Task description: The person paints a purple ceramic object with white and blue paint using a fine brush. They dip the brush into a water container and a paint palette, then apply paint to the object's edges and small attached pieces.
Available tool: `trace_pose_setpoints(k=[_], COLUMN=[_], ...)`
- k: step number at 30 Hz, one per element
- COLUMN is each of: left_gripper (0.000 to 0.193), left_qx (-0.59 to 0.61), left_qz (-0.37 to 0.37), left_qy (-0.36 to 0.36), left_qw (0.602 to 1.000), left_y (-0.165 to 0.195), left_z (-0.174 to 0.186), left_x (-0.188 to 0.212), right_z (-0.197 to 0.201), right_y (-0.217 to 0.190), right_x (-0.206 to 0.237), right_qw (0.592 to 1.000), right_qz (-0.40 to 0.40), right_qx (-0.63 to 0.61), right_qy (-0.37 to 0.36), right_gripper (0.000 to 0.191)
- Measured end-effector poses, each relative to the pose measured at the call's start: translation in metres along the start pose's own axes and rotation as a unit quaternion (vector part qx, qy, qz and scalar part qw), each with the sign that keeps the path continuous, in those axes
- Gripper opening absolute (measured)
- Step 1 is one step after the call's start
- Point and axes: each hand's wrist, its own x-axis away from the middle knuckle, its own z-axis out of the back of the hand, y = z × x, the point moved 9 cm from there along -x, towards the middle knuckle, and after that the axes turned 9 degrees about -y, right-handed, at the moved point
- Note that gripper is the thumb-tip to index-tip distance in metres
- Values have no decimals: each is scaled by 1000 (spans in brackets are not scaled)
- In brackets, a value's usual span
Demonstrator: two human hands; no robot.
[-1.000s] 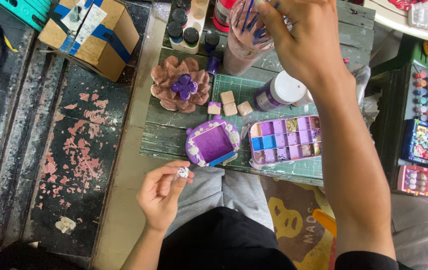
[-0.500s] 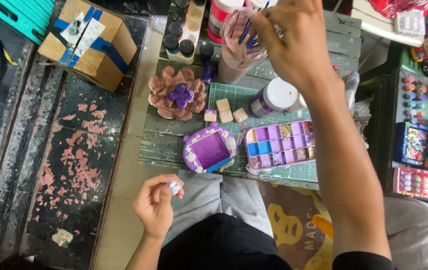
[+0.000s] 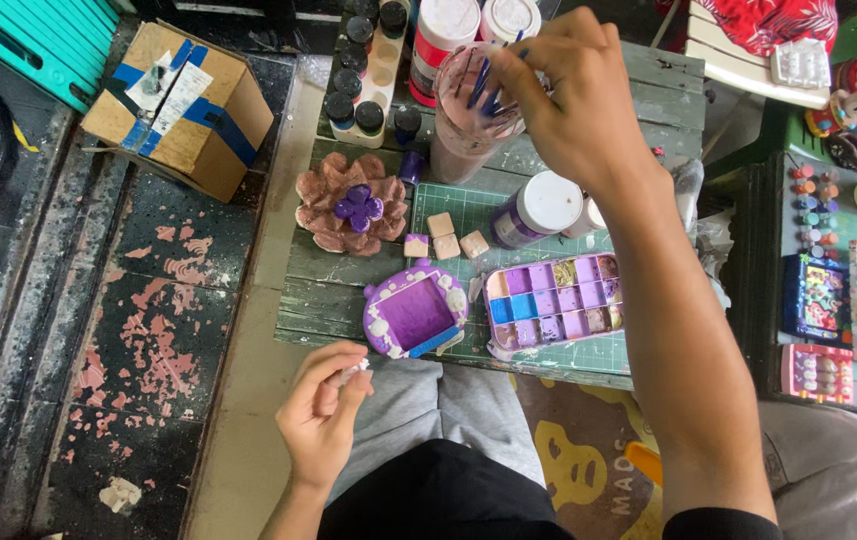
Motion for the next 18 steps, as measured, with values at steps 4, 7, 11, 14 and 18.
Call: trace_pose_setpoints(k=[4, 7, 11, 14, 18], left_gripper=[30, 34, 35, 34, 36], left_qx=[-22, -24, -13, -34, -40], left_qz=[-4, -13, -20, 2, 6], left_qy=[0, -8, -17, -5, -5], left_qw=[1000, 1000, 1000, 999, 999], left_y=[9, 16, 19, 16, 16], left_z=[-6, -10, -13, -12, -8], left_x=[-6, -9, -12, -11, -10], right_z=[-1, -3, 0, -2, 2], right_y=[-1, -2, -5, -6, -8], right_x=[1, 0, 0, 0, 2], right_qw=[1000, 1000, 1000, 999, 1000], right_qz=[4, 3, 7, 6, 25], right_qx=[-1, -3, -3, 20, 3], right_qy=[-7, -23, -13, -27, 9], right_gripper=[22, 25, 26, 26, 16])
